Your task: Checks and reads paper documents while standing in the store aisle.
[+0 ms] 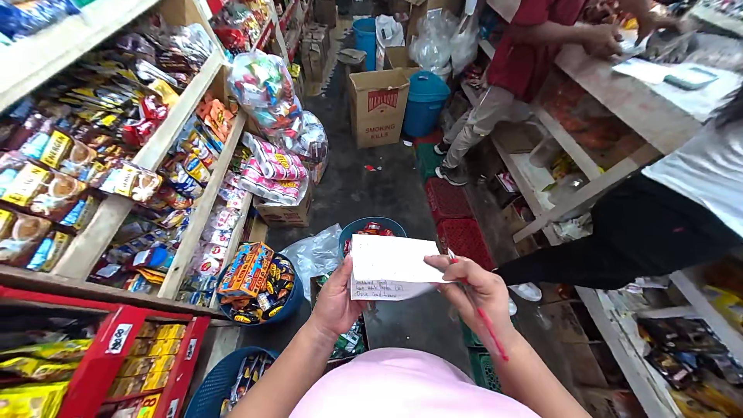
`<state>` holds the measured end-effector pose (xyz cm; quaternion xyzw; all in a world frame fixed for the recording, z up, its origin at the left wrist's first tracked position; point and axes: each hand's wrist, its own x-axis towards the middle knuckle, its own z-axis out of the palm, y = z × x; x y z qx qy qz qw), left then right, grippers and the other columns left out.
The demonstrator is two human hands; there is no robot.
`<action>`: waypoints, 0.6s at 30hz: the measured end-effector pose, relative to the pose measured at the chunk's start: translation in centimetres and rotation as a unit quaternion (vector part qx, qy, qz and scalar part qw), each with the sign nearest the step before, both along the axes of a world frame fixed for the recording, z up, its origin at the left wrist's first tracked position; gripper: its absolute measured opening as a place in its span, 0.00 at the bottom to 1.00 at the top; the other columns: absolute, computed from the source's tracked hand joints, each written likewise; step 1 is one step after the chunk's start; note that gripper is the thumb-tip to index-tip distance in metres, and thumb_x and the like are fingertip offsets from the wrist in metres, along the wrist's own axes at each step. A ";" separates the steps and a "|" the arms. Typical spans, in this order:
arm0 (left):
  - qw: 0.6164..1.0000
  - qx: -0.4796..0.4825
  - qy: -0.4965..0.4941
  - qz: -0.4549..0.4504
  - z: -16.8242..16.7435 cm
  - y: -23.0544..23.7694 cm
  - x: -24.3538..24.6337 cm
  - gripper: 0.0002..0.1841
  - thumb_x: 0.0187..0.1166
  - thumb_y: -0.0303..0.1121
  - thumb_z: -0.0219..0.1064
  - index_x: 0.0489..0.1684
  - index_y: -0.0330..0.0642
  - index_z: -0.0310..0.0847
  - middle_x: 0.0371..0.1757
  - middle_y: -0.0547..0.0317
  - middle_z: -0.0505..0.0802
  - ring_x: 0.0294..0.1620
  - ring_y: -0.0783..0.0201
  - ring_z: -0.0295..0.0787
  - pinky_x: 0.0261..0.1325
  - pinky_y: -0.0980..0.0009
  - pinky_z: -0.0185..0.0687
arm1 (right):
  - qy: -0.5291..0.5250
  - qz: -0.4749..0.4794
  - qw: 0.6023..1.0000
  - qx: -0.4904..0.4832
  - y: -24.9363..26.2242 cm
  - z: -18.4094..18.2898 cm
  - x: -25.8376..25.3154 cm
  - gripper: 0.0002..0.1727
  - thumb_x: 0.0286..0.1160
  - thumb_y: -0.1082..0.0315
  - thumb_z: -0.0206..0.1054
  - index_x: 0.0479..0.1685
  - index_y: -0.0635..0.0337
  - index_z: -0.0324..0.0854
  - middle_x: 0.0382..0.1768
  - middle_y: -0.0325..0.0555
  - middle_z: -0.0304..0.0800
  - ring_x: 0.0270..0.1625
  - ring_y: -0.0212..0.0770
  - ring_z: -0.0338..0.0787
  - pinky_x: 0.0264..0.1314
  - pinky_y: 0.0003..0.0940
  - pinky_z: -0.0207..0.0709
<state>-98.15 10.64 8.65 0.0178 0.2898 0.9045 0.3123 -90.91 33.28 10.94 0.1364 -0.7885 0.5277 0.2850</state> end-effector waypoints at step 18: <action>0.906 -0.316 0.276 -0.056 -2.1 -3.8 -1.7 0.48 0.57 0.19 0.71 0.88 0.32 0.53 0.62 0.54 0.90 0.58 0.64 0.91 0.62 0.66 0.89 | 0.020 -0.155 0.975 -0.159 3.6 6.0 -1.4 0.08 0.77 0.69 0.72 0.42 0.44 0.78 0.30 0.24 0.86 0.27 0.20 0.85 0.31 0.18 0.84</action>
